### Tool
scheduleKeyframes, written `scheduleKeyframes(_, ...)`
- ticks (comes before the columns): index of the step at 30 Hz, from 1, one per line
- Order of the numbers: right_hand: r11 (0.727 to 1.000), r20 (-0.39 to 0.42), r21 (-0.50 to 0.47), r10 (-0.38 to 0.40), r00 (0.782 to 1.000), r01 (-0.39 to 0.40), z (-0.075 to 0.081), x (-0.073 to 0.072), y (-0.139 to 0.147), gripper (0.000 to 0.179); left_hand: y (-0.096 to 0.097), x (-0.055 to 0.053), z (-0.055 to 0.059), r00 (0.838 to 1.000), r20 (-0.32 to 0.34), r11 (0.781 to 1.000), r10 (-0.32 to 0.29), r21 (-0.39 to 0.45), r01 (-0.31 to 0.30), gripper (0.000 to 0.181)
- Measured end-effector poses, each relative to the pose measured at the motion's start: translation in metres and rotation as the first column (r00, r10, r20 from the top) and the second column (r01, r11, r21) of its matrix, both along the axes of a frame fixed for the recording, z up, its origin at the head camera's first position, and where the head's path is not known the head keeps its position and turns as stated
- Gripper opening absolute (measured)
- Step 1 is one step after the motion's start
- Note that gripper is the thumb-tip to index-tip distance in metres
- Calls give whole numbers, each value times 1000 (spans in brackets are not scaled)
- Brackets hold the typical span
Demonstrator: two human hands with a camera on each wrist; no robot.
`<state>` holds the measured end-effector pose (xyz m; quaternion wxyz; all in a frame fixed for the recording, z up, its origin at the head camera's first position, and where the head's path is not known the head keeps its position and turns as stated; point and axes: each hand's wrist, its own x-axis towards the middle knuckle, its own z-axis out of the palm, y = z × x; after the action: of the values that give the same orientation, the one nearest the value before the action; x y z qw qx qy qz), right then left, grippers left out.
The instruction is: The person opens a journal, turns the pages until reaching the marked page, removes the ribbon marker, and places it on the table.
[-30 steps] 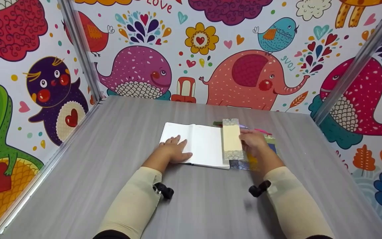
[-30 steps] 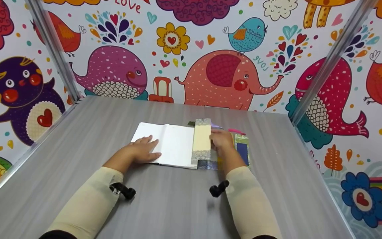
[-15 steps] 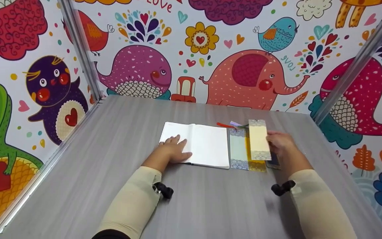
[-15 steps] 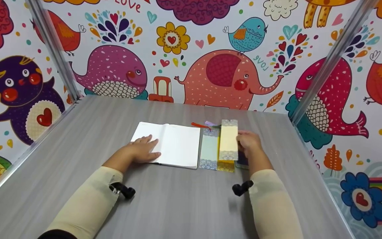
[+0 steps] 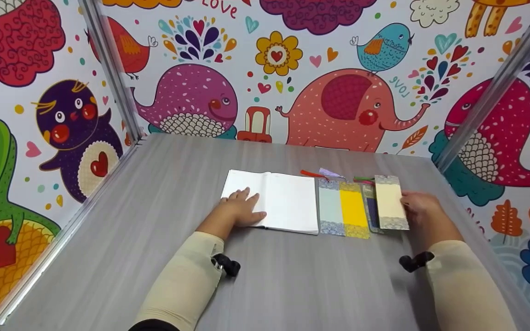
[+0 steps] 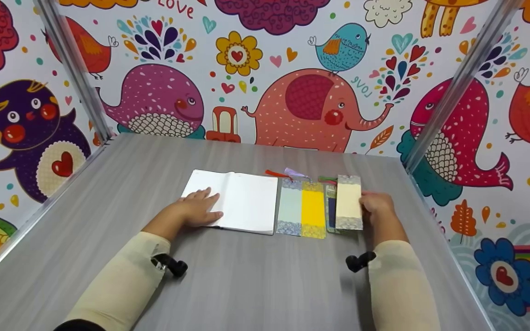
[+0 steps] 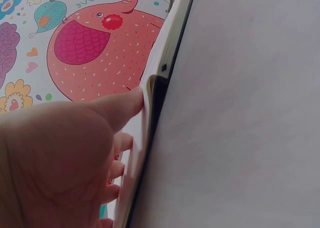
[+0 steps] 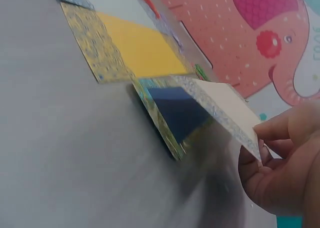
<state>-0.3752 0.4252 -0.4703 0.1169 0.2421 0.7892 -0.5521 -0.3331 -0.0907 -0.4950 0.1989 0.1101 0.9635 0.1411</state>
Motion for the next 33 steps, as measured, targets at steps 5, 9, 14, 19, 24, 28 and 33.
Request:
scheduleKeyframes(5, 996, 54, 84, -1, 999, -4, -3, 1, 18, 62, -1, -3, -5, 1000, -18, 1000, 6, 5, -6, 81)
scheduleKeyframes(9, 991, 79, 127, 19, 997, -29, -3, 4, 26, 63, 0, -4, -7, 1000, -13, 1000, 6, 5, -6, 82)
scheduleKeyframes(14, 985, 96, 160, 48, 994, -63, -4, 6, 32, 63, 0, -9, -13, 1000, -8, 1000, 12, -1, -12, 83)
scheduleKeyframes(19, 979, 87, 193, 45, 995, -61, -7, 8, 31, 62, -1, -11, -14, 1000, 1, 1000, 20, -7, -20, 84)
scheduleKeyframes(24, 976, 72, 217, 20, 997, -35, -7, 8, 27, 59, -1, -10, -14, 1000, 2, 1000, 19, -5, -19, 83)
scheduleKeyframes(28, 959, 63, 279, 26, 998, -43, -6, 6, 22, 58, 0, -10, -13, 1000, 6, 1000, 16, -15, -16, 83)
scheduleKeyframes(33, 947, 20, 317, 39, 999, -44, -3, 8, 3, 56, 1, -8, -9, 1000, 8, 1000, 17, -23, -17, 82)
